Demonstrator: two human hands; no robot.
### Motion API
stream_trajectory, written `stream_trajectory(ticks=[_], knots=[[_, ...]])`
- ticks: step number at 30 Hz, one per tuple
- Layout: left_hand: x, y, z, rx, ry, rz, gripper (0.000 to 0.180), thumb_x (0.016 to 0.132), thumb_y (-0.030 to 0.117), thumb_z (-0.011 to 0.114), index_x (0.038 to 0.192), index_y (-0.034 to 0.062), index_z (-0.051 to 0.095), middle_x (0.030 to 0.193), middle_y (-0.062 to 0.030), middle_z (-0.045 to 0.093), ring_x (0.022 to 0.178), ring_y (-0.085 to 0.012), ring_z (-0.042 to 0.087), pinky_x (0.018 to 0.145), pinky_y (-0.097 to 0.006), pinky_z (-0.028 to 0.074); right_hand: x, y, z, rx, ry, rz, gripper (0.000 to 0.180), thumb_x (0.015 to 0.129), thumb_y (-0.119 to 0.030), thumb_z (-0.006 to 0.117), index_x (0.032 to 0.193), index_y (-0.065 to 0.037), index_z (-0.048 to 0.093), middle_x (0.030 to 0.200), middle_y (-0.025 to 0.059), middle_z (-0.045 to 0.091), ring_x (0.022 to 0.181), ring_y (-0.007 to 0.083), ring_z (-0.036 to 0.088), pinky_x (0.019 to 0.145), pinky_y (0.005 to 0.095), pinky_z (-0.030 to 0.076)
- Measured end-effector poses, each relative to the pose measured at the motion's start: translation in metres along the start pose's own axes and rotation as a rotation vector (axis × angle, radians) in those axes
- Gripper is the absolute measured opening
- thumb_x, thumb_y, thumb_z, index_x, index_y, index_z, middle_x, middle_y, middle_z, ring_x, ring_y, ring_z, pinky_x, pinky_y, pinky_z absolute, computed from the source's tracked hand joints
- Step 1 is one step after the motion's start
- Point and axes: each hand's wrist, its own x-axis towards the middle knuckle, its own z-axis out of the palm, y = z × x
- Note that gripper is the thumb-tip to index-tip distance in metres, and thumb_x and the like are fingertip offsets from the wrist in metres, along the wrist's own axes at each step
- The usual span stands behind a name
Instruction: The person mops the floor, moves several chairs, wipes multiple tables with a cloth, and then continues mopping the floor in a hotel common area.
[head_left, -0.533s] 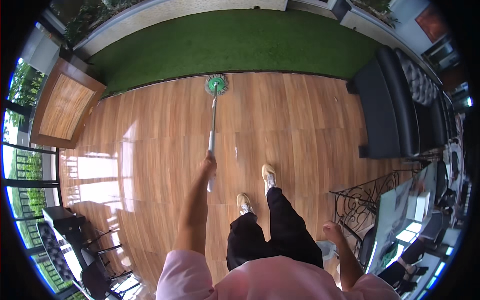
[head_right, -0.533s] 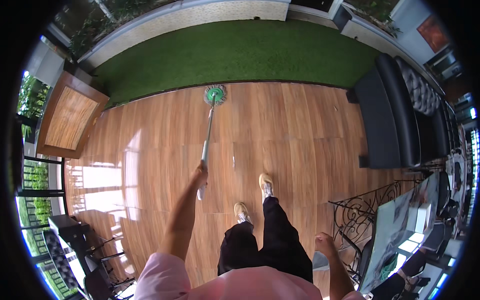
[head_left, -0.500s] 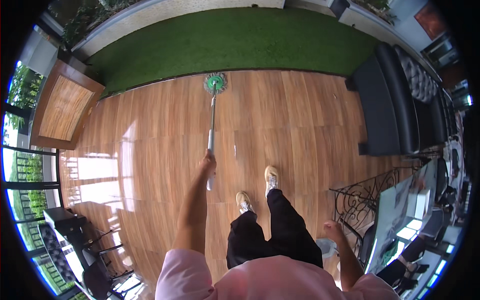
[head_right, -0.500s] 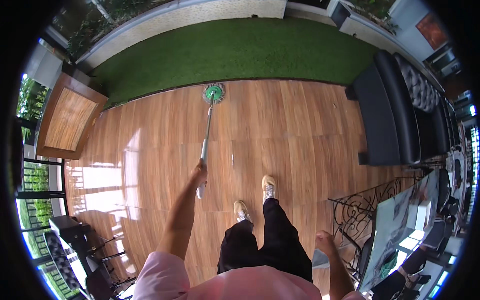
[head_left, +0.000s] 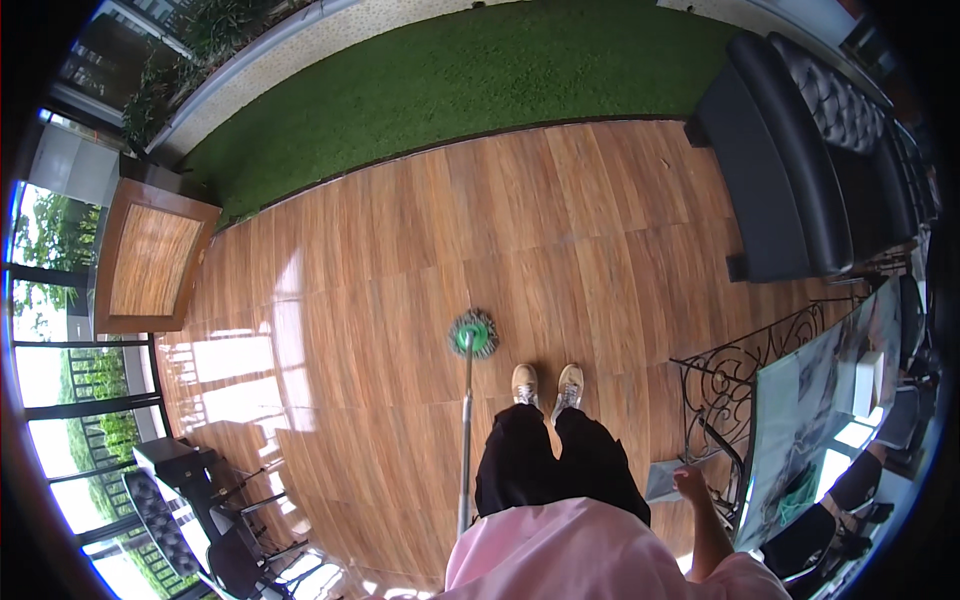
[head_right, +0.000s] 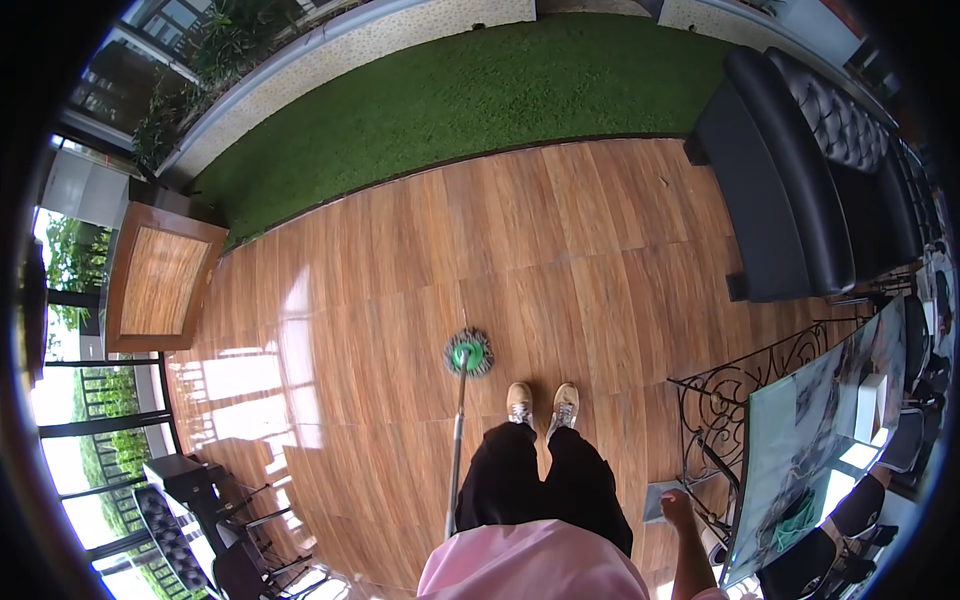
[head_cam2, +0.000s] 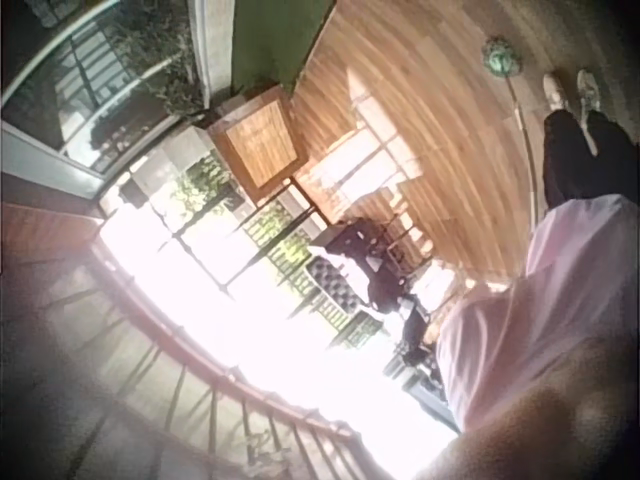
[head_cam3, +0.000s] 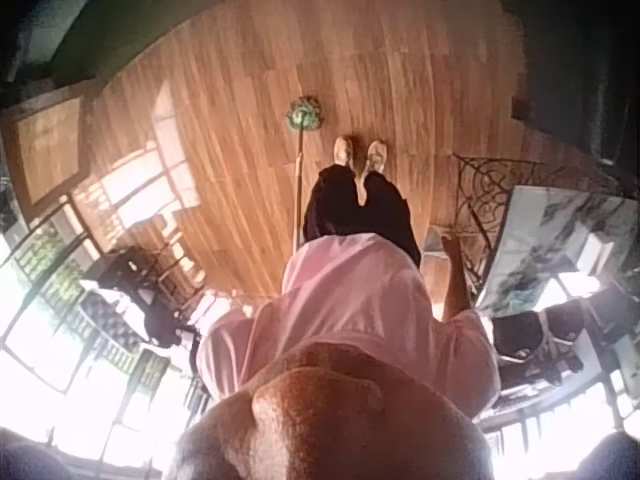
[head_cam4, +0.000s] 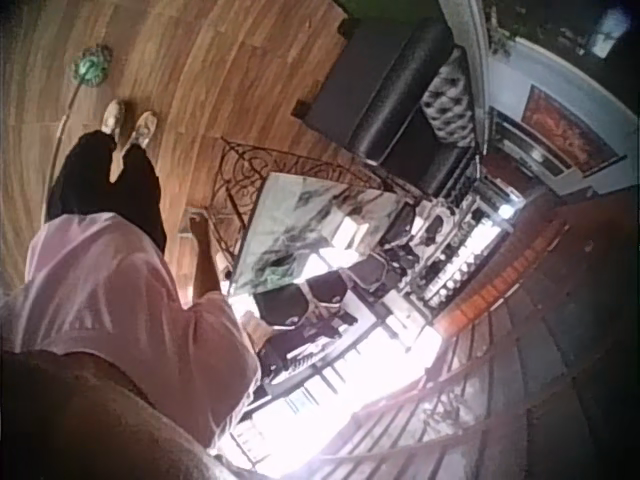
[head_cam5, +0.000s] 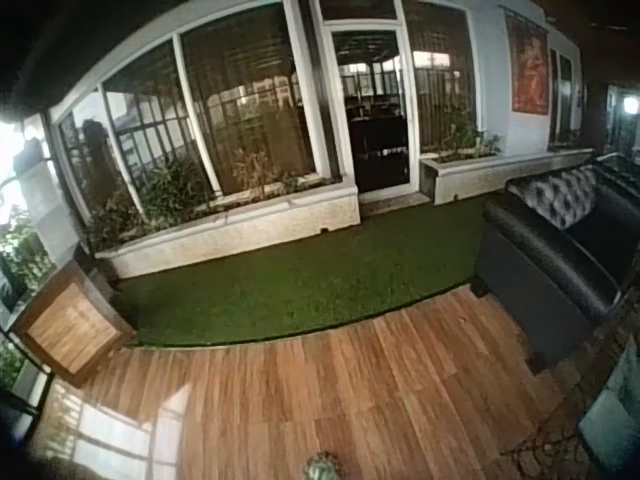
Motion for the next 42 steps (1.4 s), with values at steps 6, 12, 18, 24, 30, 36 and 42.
stream_trajectory(ticks=[6, 12, 18, 24, 30, 36, 42], knots=[[0.213, 0.17, -0.122, -0.159, 0.196, 0.267, 0.064, 0.102, 0.029, 0.044, 0.16, 0.0124, 0.02, 0.099, -0.0248, 0.068, 0.069, -0.0311, 0.069, 0.059, -0.047, 0.056, -0.011, -0.046, 0.019, 0.193, 0.014, 0.183, 0.023, 0.081, -0.017, 0.064, 0.093, 0.001, 0.073, 0.088, 0.0172, 0.073, 0.082, 0.027, 0.072, 0.076, 0.0378, 0.056], [0.3, 0.352, -0.247, -0.347, 0.209, 0.262, 0.058, 0.104, 0.049, 0.037, 0.159, 0.0356, 0.022, 0.076, -0.0135, 0.064, 0.055, -0.0261, 0.063, 0.047, -0.043, 0.053, -0.006, -0.082, 0.007, 0.029, 0.019, 0.018, 0.019, 0.089, -0.011, 0.066, 0.101, 0.004, 0.068, 0.081, 0.0123, 0.069, 0.073, 0.0216, 0.069, 0.068, 0.0332, 0.059], [0.217, 0.103, -0.072, -0.007, 0.147, 0.284, 0.062, 0.106, 0.038, 0.039, 0.162, 0.0277, 0.014, 0.095, -0.0203, 0.067, 0.064, -0.0322, 0.064, 0.055, -0.045, 0.052, -0.027, -0.04, -0.01, 0.221, -0.049, 0.102, 0.02, 0.09, -0.006, 0.064, 0.105, 0.006, 0.065, 0.088, 0.0135, 0.069, 0.072, 0.02, 0.069, 0.07, 0.0353, 0.061], [0.023, -0.017, -0.014, 0.113, -0.064, 0.052, 0.066, 0.105, 0.037, 0.041, 0.162, 0.0198, 0.013, 0.121, -0.0272, 0.06, 0.083, -0.0366, 0.067, 0.069, -0.047, 0.054, -0.049, -0.001, 0.016, 0.198, -0.13, 0.376, 0.019, 0.088, -0.004, 0.066, 0.106, 0.004, 0.067, 0.085, 0.0124, 0.071, 0.069, 0.0215, 0.07, 0.06, 0.0355, 0.057], [0.163, 0.185, -0.1, 0.048, 0.006, 0.155, 0.058, 0.108, 0.033, 0.035, 0.161, 0.0163, 0.02, 0.131, -0.028, 0.061, 0.107, -0.0408, 0.067, 0.088, -0.048, 0.053, 0.042, -0.075, 0.021, -0.318, 0.057, -0.315, 0.009, 0.081, -0.006, 0.058, 0.073, 0.0, 0.058, 0.075, 0.0244, 0.059, 0.073, 0.0419, 0.062, 0.062, 0.0499, 0.045], [0.224, 0.453, -0.216, -0.807, 0.021, 0.419, 0.058, 0.105, 0.039, 0.04, 0.158, 0.0215, 0.027, 0.079, -0.0081, 0.063, 0.061, -0.0197, 0.059, 0.056, -0.038, 0.052, 0.174, -0.425, 0.154, -0.045, -0.151, -0.788, 0.024, 0.099, -0.026, 0.059, 0.107, -0.005, 0.067, 0.088, 0.0155, 0.069, 0.076, 0.0207, 0.065, 0.068, 0.0385, 0.05], [0.193, 0.466, -0.21, -0.677, -0.218, 0.63, 0.056, 0.1, 0.046, 0.051, 0.138, 0.0058, 0.06, 0.117, -0.0075, 0.07, 0.105, -0.0226, 0.063, 0.099, -0.04, 0.046, 0.232, -0.537, 0.189, 0.262, -0.198, -0.196, 0.036, 0.103, -0.024, 0.049, 0.137, -0.014, 0.053, 0.089, 0.0126, 0.071, 0.081, 0.0277, 0.072, 0.074, 0.0486, 0.058]])
